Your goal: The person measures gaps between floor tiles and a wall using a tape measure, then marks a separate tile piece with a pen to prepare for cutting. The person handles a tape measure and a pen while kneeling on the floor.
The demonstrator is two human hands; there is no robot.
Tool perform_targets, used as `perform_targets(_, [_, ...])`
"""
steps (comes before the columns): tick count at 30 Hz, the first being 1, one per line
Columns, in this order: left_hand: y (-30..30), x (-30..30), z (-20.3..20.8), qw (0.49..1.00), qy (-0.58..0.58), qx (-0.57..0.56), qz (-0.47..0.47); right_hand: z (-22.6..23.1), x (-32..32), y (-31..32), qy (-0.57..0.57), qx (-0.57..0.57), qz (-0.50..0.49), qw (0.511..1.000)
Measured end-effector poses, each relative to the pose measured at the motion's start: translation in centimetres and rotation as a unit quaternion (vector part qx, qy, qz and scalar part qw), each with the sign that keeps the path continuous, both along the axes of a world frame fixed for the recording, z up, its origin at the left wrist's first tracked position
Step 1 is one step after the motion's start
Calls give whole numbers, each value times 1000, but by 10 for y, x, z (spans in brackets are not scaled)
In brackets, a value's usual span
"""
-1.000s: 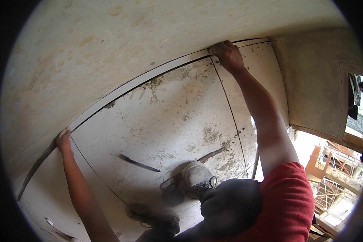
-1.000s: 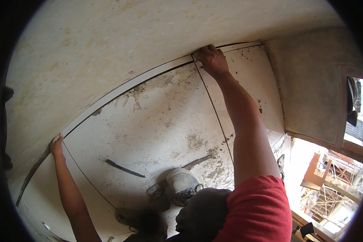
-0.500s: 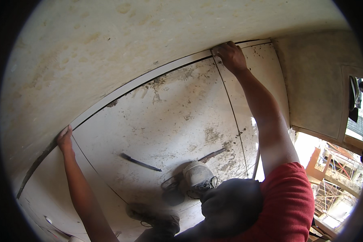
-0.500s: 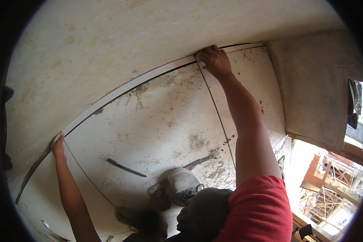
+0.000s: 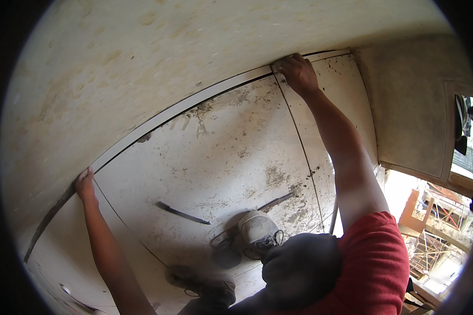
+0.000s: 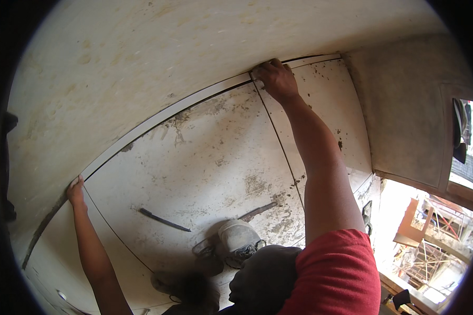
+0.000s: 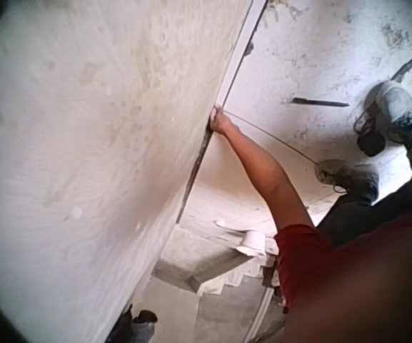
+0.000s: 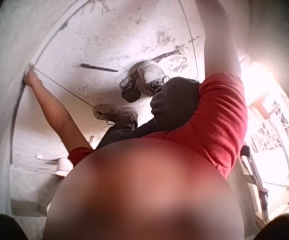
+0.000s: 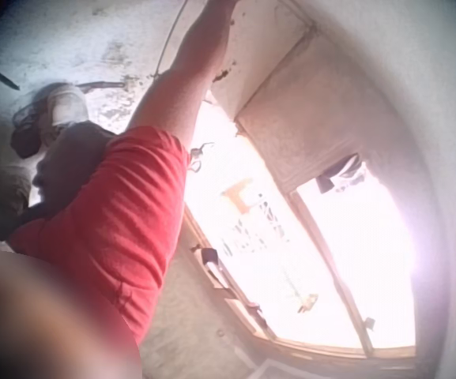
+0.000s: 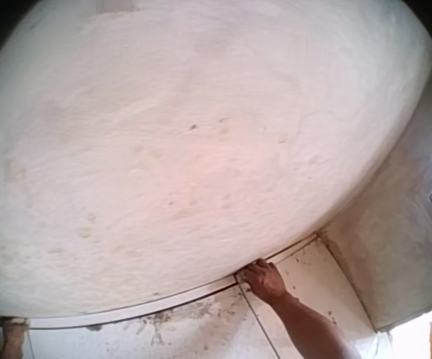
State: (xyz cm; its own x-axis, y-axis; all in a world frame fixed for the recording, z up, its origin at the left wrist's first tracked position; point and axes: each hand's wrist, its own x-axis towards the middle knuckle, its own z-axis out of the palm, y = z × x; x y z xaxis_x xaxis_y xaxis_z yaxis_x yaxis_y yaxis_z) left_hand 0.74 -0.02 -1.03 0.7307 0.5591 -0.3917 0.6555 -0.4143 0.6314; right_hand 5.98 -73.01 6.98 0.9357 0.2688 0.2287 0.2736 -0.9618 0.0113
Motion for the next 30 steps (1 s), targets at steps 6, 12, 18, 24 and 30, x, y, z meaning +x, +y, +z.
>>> perform_targets(6, [1, -1, 1, 1000, -8, -17, 0, 0, 1, 0, 14, -18, -15, 1000])
perform_targets(12, [3, -5, -2, 998, -41, -39, -20, 2, 1, 1, 5, -12, -3, 1000])
perform_targets(18, [6, -5, -7, 996, -58, -61, -13, -1, -5, 5, -9, 10, -21, 1000])
perform_targets(24, [1, -5, -1, 998, -41, -43, -21, -14, -12, 8, -73, 30, -32, 996])
perform_targets(30, [4, -4, -4, 999, -28, -28, -26, -31, -33, 23, -54, 66, -146, 986])
